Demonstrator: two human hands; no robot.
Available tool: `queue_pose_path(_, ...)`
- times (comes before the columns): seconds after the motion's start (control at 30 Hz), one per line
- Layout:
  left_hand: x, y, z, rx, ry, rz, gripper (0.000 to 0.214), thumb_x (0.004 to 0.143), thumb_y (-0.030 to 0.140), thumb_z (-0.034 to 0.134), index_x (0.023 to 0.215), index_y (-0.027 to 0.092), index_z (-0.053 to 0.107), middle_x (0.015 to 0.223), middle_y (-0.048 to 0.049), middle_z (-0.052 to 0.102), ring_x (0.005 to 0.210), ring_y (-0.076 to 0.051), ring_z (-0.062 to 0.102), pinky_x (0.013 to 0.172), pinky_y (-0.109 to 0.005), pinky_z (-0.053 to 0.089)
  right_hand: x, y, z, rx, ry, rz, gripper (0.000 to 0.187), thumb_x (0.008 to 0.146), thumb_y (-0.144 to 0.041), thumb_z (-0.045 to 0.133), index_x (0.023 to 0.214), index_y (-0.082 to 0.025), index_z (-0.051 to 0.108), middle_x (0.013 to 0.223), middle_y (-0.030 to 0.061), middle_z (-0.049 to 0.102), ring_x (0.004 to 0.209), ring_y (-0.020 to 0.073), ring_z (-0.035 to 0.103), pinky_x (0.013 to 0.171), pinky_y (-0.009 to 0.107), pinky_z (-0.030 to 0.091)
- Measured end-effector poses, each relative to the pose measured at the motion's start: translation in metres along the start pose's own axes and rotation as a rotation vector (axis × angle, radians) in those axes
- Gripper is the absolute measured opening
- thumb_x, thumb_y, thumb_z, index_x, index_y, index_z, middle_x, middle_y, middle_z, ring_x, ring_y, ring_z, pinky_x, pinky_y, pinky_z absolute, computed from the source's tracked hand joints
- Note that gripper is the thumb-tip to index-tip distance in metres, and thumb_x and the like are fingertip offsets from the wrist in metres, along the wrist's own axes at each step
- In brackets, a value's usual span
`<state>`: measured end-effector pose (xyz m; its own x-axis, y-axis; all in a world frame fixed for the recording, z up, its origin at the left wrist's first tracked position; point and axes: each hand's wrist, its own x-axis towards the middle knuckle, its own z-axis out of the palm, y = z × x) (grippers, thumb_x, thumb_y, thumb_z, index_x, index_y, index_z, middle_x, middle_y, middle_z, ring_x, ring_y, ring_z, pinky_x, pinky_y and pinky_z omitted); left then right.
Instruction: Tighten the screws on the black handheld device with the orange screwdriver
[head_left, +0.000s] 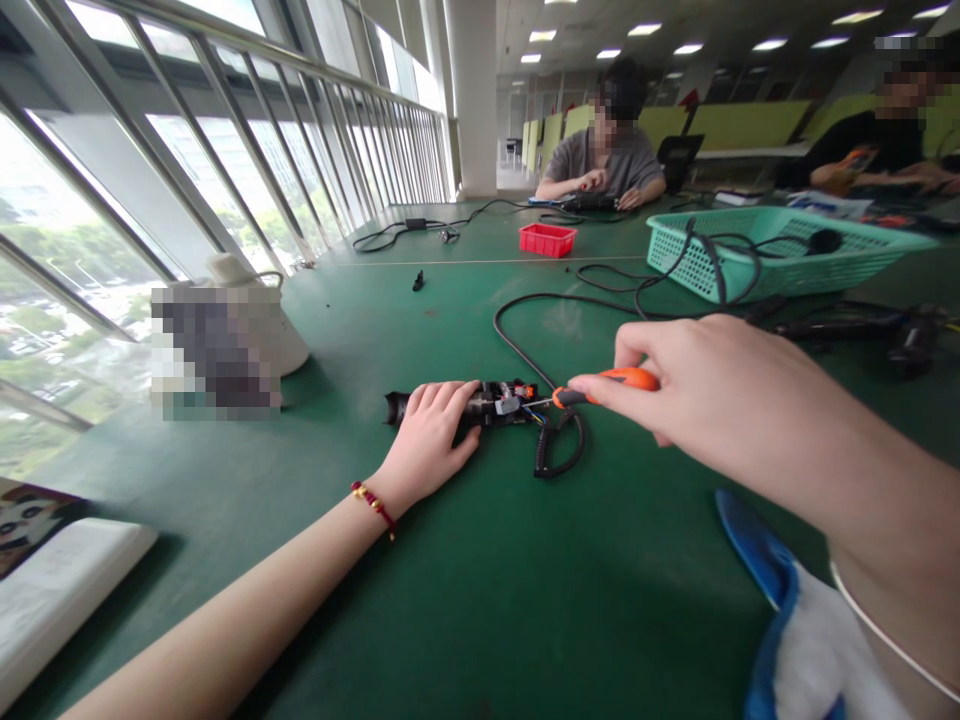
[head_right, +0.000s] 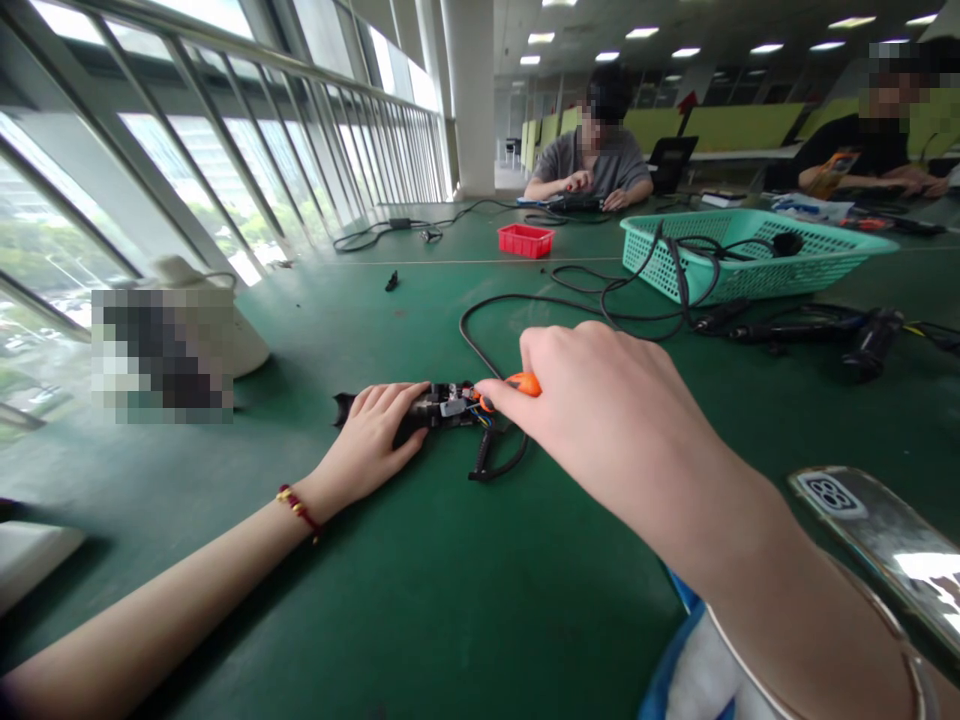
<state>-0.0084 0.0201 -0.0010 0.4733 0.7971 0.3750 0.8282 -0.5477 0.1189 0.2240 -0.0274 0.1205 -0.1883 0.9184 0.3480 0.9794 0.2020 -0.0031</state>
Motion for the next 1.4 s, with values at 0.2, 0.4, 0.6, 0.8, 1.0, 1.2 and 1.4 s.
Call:
queue_pose_path(0.2, 0.0, 0.0, 0.0, 0.006, -0.008, -0.008, 0.044, 0.085, 0.028, 0.044, 0.126, 0.015, 0.042, 0.121, -0.0101, 0.053, 0.112, -0.025, 0.046, 0.101, -0.042, 0.031, -0.002, -0.005, -0.005, 0.05, 0.008, -0.078, 0.01, 0.072, -0.03, 0.062, 0.072, -0.027, 0.053, 0.052, -0.0045, 0.053, 0.043, 0.0132, 0.044, 0.041, 0.023, 0.024)
queue_pose_path(0.4, 0.001, 0.001, -0.001, -0.01, -0.01, -0.02, 0.039, 0.09, 0.031, 0.039, 0.125, 0.017, 0.043, 0.121, -0.009, 0.054, 0.111, -0.023, 0.046, 0.101, -0.042, 0.031, 0.002, -0.005, -0.004, 0.059, 0.015, 0.013, 0.021, 0.075, -0.045, 0.058, 0.067, -0.026, 0.056, 0.051, -0.0021, 0.056, 0.043, 0.0147, 0.045, 0.042, 0.024, 0.024)
queue_pose_path(0.6, 0.001, 0.003, -0.002, 0.058, -0.015, -0.033, 0.037, 0.094, 0.031, 0.032, 0.125, 0.016, 0.044, 0.116, -0.0097, 0.056, 0.106, -0.023, 0.05, 0.095, -0.04, 0.036, 0.005, -0.004, -0.005, 0.107, -0.006, 0.006, 0.013, 0.075, -0.039, 0.058, 0.07, -0.026, 0.056, 0.055, -0.0031, 0.059, 0.047, 0.0147, 0.05, 0.044, 0.024, 0.025)
queue_pose_path(0.8, 0.0, 0.016, -0.015, 0.176, -0.1, -0.098, 0.036, 0.09, 0.03, 0.04, 0.12, 0.013, 0.048, 0.103, -0.0116, 0.061, 0.094, -0.027, 0.055, 0.081, -0.04, 0.045, 0.003, -0.006, -0.004, 0.182, -0.008, -0.065, 0.016, 0.077, -0.04, 0.055, 0.072, -0.025, 0.058, 0.058, -0.0021, 0.061, 0.049, 0.0132, 0.05, 0.044, 0.023, 0.025)
queue_pose_path(1.0, -0.002, 0.018, -0.028, 0.072, -0.19, -0.283, 0.038, 0.082, 0.042, 0.052, 0.109, 0.015, 0.047, 0.096, -0.0102, 0.063, 0.091, -0.026, 0.061, 0.074, -0.035, 0.047, 0.002, -0.008, -0.001, 0.275, 0.018, -0.115, 0.009, 0.075, -0.03, 0.059, 0.082, -0.026, 0.063, 0.068, -0.0021, 0.066, 0.057, 0.0134, 0.056, 0.05, 0.022, 0.032)
queue_pose_path(1.2, 0.0, 0.01, -0.039, -0.074, -0.393, -0.394, 0.031, 0.079, 0.051, 0.046, 0.084, 0.02, 0.048, 0.08, -0.0061, 0.063, 0.073, -0.023, 0.062, 0.058, -0.029, 0.043, 0.006, -0.009, 0.007, 0.434, 0.039, -0.221, 0.018, 0.075, -0.019, 0.056, 0.09, -0.024, 0.065, 0.086, 0.0, 0.066, 0.073, 0.0146, 0.059, 0.065, 0.024, 0.042)
queue_pose_path(1.4, 0.008, -0.008, -0.046, -0.153, -0.435, -0.617, 0.039, 0.08, 0.055, 0.039, 0.082, 0.018, 0.049, 0.085, -0.0089, 0.064, 0.074, -0.023, 0.063, 0.062, -0.03, 0.045, 0.008, -0.001, 0.01, 0.449, 0.117, -0.161, 0.015, 0.072, -0.023, 0.06, 0.086, -0.027, 0.065, 0.077, -0.0028, 0.066, 0.066, 0.0139, 0.058, 0.059, 0.023, 0.042)
